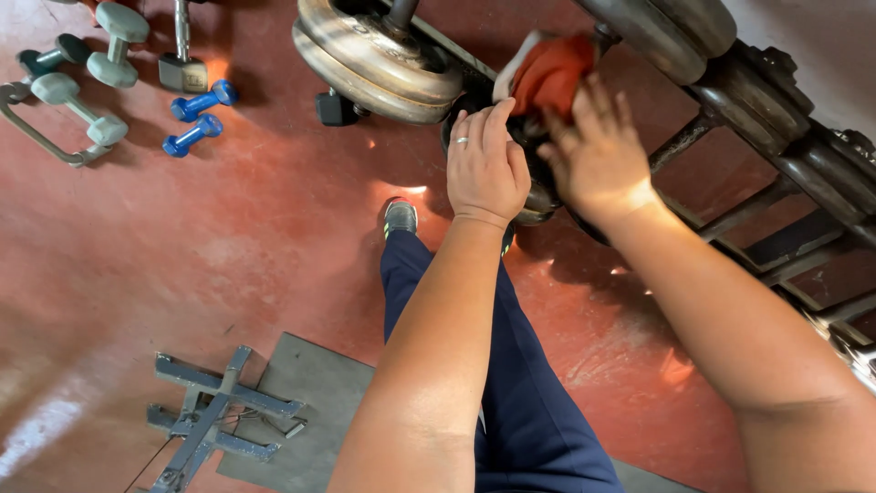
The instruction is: Cleaning and wiping down dumbbells on a storage rack in a gym.
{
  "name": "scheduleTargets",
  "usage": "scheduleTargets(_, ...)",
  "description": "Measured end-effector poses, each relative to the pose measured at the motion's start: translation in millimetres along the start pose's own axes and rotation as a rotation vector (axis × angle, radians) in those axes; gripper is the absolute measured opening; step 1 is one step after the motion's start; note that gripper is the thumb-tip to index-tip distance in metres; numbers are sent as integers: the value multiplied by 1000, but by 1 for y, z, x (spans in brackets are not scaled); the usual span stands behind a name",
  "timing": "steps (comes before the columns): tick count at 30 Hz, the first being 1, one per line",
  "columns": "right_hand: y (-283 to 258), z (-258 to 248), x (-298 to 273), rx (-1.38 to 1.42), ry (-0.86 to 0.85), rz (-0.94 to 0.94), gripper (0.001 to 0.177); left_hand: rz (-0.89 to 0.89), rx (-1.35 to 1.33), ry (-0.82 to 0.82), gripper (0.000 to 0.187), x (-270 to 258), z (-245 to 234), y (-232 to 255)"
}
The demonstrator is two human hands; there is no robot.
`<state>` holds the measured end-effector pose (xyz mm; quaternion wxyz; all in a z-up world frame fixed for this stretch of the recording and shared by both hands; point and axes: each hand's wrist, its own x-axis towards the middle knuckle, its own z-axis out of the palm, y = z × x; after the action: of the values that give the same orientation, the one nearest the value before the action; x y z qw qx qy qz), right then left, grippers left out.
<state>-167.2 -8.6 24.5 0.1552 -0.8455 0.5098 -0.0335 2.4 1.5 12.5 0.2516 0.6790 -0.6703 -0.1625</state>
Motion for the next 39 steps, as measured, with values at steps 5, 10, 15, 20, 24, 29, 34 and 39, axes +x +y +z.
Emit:
scheduleTargets(5, 15, 8, 17, -25, 9, -17, 49, -2, 16, -21, 42, -2, -2, 0)
scheduleTargets(10, 7, 25, -1, 92, -33, -108, 38, 0, 34, -23, 43, 1, -1, 1)
scheduleTargets(15, 31, -11, 39, -83, 10, -10, 35, -11, -115, -2, 48, 6, -16, 11)
scheduleTargets(20, 7, 25, 19, 46, 13, -106, 35, 12, -50, 12, 46, 2, -6, 5)
scheduleTargets(24, -10, 14, 15, 500, -93, -54, 36, 36, -4, 65, 43, 2, -3, 3)
scheduleTargets(29, -20, -39, -11, 966, -384, 514, 55, 36, -3, 82, 39, 3, 0, 2)
scheduleTargets(34, -5, -61, -34, 1095, -408, 767, 62, 26, 8, 77, 37, 1, 4, 0)
scheduleTargets(39, -48, -51, -3, 1078, -362, 757, 58, 32, 13, 69, 35, 1, 3, 1)
